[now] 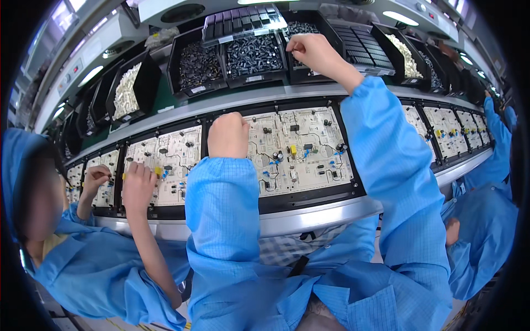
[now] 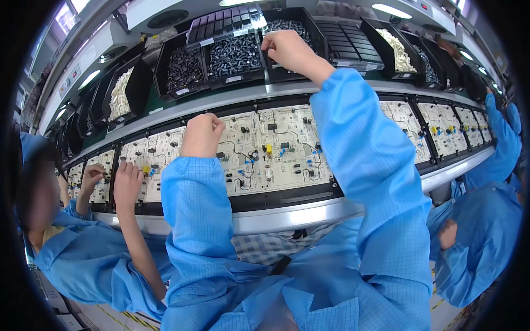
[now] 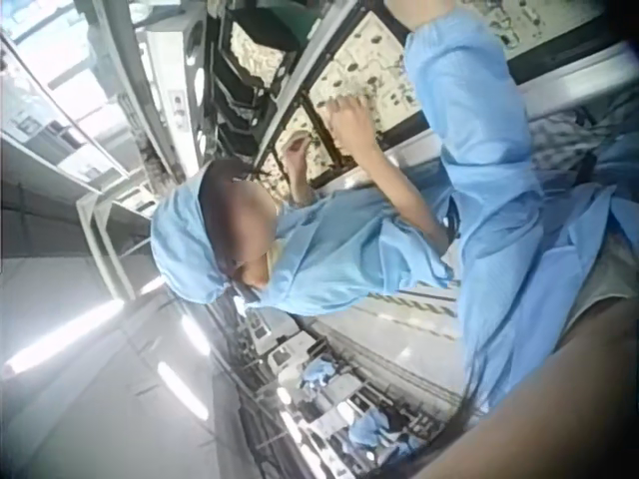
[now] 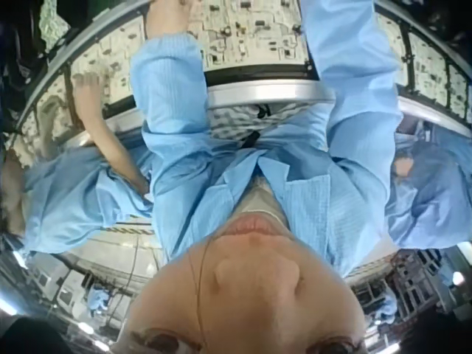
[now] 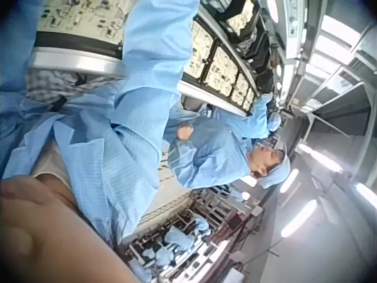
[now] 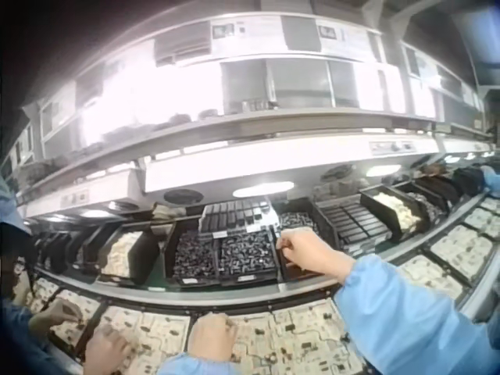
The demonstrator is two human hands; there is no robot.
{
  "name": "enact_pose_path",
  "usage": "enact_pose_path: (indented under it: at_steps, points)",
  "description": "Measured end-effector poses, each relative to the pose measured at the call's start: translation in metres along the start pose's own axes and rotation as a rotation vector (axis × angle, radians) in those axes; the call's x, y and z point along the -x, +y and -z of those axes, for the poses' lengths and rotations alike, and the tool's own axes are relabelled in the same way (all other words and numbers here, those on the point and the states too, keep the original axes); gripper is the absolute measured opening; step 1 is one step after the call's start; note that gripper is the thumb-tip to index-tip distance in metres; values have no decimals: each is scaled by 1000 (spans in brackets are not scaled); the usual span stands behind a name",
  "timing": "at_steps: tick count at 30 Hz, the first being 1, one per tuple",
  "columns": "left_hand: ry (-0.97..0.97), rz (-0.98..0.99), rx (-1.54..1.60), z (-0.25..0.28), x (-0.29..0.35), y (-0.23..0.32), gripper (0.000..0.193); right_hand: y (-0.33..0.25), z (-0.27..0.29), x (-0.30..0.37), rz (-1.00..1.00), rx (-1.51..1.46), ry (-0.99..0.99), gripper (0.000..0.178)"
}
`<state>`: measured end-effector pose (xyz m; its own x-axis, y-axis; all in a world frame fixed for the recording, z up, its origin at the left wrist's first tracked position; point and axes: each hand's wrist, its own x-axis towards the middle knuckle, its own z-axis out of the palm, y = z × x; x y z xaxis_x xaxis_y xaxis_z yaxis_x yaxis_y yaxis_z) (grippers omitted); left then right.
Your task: Manually placing and securing small electronic components onto printed circuit boards on a moving assembly line.
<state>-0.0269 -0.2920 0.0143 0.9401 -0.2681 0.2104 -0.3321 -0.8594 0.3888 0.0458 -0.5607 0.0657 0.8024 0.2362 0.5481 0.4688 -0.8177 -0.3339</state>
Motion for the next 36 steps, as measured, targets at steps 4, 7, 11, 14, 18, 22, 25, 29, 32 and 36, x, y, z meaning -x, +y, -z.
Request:
enact_pose_path:
  at_steps: [4, 7, 11, 14, 18, 22, 25, 29, 32, 36]
  points:
    - [129, -23, -100, -12, -7, 0, 16, 24, -3, -8, -50, 96, 85, 21]
    - [116, -92, -109, -14, -8, -6, 15, 4, -5, -6, -75, 184, 19, 24]
    - [184, -42, -49, -6, -4, -22, 14, -33, -42, 4, -39, 108, -42, 20]
    - [136, 4, -28, 9, -5, -19, 16, -67, -34, 48, 159, 35, 25, 14]
    - [105, -104, 74, -1, -28, -18, 20, -85, 20, 152, 99, 25, 48, 17]
    - [289, -251, 107, 4, -124, -81, 27, -86, 68, 235, -142, 19, 55, 18]
    - [382, -20, -130, 13, -204, -115, 36, -63, 106, 285, -389, 70, 134, 20]
    - [367, 154, -139, -3, -249, -195, 39, -34, 146, 305, -420, 191, -5, 20]
    - [131, 56, -451, -29, -239, -176, 39, -18, 152, 316, -467, 189, -78, 19]
    - [91, 31, -518, -19, -230, -153, 33, -4, 150, 320, -487, 167, -162, 19]
